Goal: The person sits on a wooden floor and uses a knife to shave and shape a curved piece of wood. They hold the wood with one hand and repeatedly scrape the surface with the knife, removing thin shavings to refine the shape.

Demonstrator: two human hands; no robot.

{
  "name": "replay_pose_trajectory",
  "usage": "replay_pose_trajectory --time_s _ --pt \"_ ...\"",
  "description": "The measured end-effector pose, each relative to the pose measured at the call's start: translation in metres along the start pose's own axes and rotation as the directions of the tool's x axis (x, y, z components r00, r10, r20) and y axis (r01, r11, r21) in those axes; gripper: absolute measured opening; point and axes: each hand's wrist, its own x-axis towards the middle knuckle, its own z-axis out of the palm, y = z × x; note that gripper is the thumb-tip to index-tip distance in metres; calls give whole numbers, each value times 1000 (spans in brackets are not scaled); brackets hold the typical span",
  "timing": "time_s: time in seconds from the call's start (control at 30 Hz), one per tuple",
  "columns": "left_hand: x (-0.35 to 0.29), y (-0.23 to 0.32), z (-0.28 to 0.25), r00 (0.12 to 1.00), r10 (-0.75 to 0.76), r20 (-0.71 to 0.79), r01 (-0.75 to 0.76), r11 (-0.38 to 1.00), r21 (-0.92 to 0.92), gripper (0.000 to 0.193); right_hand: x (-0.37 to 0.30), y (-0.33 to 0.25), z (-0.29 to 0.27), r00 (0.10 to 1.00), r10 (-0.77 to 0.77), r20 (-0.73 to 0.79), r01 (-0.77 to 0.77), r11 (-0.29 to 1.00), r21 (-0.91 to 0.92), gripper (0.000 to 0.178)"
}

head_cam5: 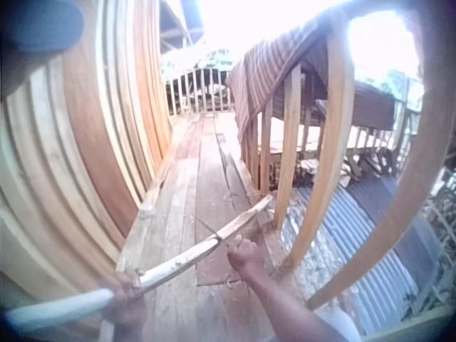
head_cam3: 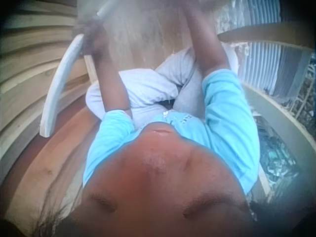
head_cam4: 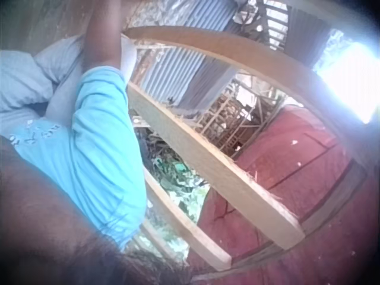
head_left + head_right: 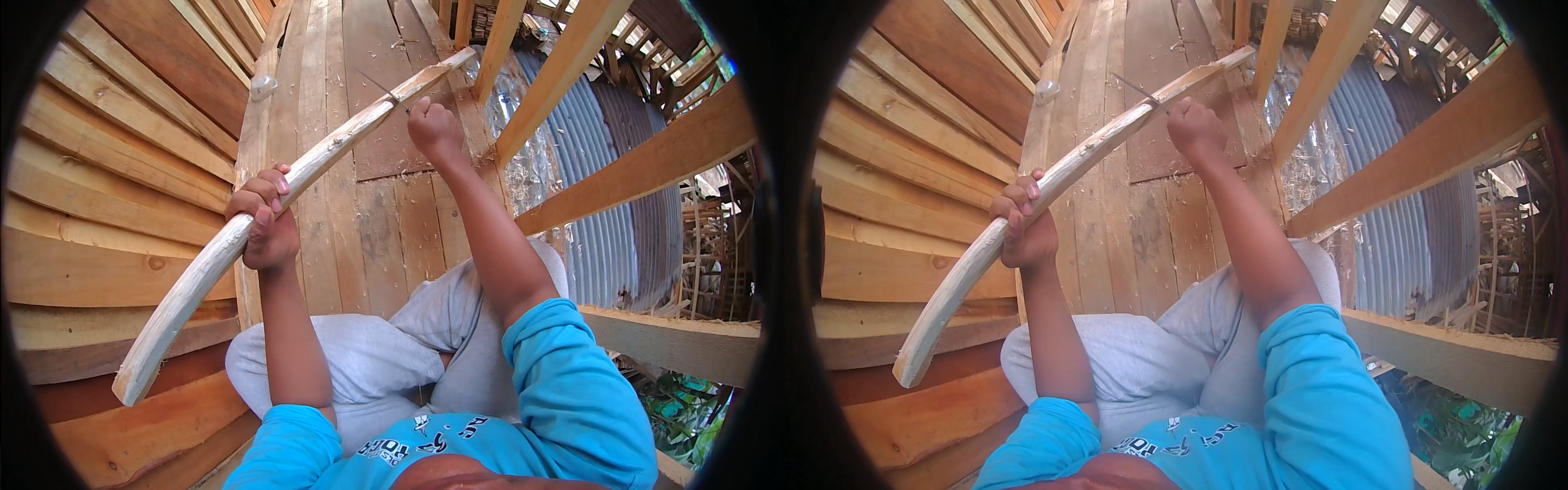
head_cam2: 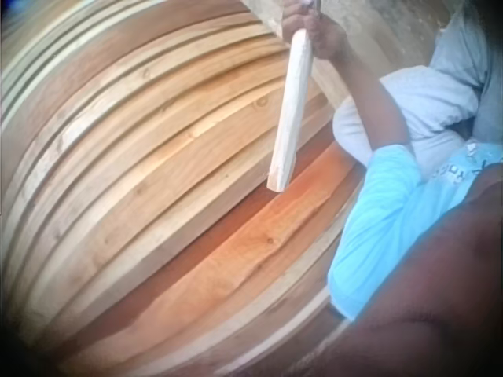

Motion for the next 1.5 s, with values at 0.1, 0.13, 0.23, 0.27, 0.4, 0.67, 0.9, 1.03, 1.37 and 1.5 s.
replay_pose_trajectory --time_s 0.1,0.13,0.23,0.27,0.4,0.67,0.9,1.03,1.37,1.5 --pt "-7 3 -2 997 -3 -82 1 1000 -25 19 -26 -27 2 996 -47 76 47 999 -1 60" --pt "-6 5 -4 992 -12 -127 5 998 -58 19 -31 -35 -2 989 -109 98 112 994 -20 60" --pt "0 4 5 969 -58 -239 27 991 -133 16 -17 -14 8 997 -59 -39 58 998 -24 61" --pt "-2 -2 8 965 -62 -255 27 990 -139 16 -14 -8 12 998 -9 -63 9 1000 0 61" --pt "-7 4 -4 944 -78 -321 24 985 -169 15 -34 -36 2 948 -231 219 255 963 -84 60" --pt "-5 5 -5 927 -127 -352 56 978 -203 15 -30 -22 11 966 -205 158 220 972 -86 62" --pt "-8 5 -5 955 -106 -279 59 983 -172 14 -25 -15 9 982 -160 101 169 982 -84 62" --pt "0 4 -4 969 -91 -232 48 982 -183 15 -1 18 7 960 264 -90 -267 964 -17 63" --pt "10 34 -14 840 -125 -528 -11 969 -247 20 -16 -3 9 996 59 72 -58 998 -16 61" --pt "17 67 -26 816 -86 -572 -81 962 -260 16 -29 -31 -1 981 -1 196 -5 1000 28 60"
